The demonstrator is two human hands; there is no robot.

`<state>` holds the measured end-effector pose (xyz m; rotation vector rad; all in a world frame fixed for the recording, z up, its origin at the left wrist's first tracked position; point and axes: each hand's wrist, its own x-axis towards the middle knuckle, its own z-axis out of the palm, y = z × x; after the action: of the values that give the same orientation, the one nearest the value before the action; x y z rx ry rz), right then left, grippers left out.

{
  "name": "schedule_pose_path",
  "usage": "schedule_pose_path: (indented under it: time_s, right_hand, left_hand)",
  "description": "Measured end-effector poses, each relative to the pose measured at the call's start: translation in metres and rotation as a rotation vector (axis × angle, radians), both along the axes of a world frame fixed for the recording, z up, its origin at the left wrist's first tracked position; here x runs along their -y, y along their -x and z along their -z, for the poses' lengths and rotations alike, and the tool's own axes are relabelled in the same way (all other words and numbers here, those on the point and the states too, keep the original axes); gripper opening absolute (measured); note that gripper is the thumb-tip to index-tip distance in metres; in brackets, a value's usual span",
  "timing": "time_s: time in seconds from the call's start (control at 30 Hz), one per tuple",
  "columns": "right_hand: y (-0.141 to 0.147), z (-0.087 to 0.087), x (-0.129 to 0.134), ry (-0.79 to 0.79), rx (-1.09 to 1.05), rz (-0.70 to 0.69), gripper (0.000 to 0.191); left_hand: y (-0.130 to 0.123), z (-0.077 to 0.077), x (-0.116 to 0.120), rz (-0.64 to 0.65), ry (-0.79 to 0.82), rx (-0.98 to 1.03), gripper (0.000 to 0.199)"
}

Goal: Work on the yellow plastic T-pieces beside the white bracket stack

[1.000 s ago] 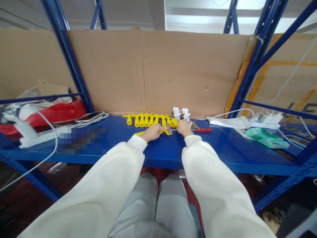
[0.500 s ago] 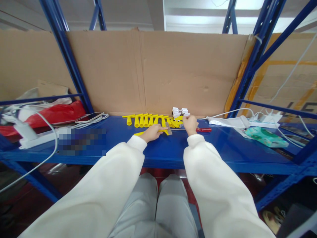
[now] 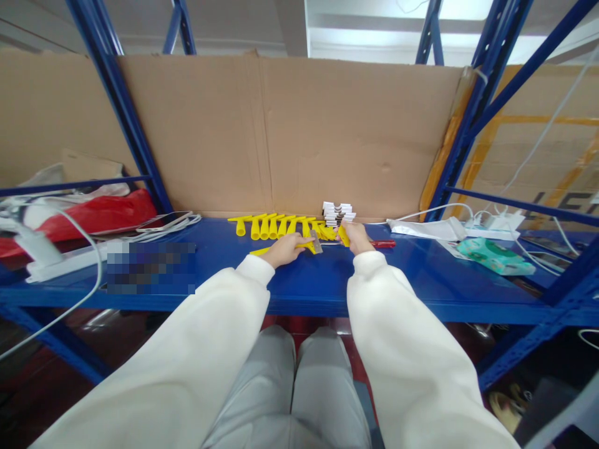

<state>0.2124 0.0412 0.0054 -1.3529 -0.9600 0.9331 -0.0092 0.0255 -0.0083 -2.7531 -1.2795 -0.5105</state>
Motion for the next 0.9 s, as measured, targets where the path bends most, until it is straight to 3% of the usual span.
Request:
schedule_pose_path:
  time_s: [0.13,0.33,0.53,0.7,0.9]
  right_hand:
    - [0.001,-0.001,0.0,0.081,-0.019,-0.126,0.012]
    - [0.011,-0.005,0.007,0.018,-0.185,-0.199,0.024]
    - [0.015,-0.004,0.016,-0.044,0.088,-0.198,0.012]
    - [0.021,0.002,0.014,-0.097,0.351,-0.21,0.014]
    - [0.026,0.008,0.009,-0.143,0.362,-0.223,0.01]
  left_hand:
    - [-0.001,0.0,0.002,-0.019,0.001,0.013,0.053]
    - [-0.001,0.002,0.001,-0.031,-0.013,0.034,0.058]
    - [-0.002,0.004,-0.001,-0.055,0.023,0.059,0.066]
    - [-0.003,0.005,-0.002,-0.063,0.027,0.103,0.072]
    - [-0.004,0.006,-0.003,-0.058,0.022,0.107,0.075]
